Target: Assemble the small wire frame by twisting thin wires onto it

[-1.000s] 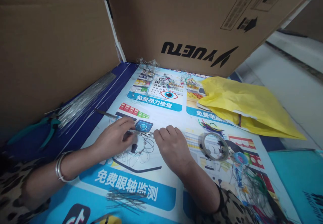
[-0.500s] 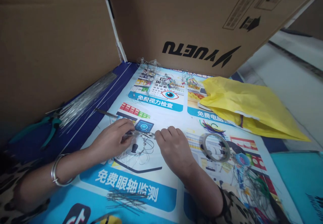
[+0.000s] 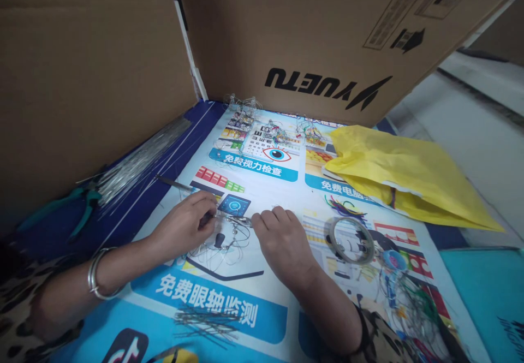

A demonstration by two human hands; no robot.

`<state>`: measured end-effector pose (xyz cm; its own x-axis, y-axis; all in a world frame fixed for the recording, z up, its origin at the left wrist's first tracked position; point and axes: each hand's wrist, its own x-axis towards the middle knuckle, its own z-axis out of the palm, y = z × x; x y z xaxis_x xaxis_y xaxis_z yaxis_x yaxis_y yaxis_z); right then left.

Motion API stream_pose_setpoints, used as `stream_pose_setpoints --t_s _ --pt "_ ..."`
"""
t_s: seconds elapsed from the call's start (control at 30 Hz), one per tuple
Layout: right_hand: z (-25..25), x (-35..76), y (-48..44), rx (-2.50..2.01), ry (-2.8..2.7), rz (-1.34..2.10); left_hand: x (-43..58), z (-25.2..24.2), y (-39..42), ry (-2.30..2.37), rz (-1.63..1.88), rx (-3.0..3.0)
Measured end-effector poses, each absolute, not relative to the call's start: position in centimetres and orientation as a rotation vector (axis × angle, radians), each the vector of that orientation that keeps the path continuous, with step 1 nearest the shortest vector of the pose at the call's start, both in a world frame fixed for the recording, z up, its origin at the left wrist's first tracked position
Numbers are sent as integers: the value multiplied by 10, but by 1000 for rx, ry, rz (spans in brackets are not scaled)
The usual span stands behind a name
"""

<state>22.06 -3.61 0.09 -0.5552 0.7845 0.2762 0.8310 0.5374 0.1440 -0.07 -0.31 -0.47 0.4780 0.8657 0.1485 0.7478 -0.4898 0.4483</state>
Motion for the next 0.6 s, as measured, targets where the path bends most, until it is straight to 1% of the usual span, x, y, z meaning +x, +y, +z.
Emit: stream_pose_setpoints --t_s 0.6 --pt "2 220 -37 -1385 -2599 -402 1 -3 -5 1355 588 2341"
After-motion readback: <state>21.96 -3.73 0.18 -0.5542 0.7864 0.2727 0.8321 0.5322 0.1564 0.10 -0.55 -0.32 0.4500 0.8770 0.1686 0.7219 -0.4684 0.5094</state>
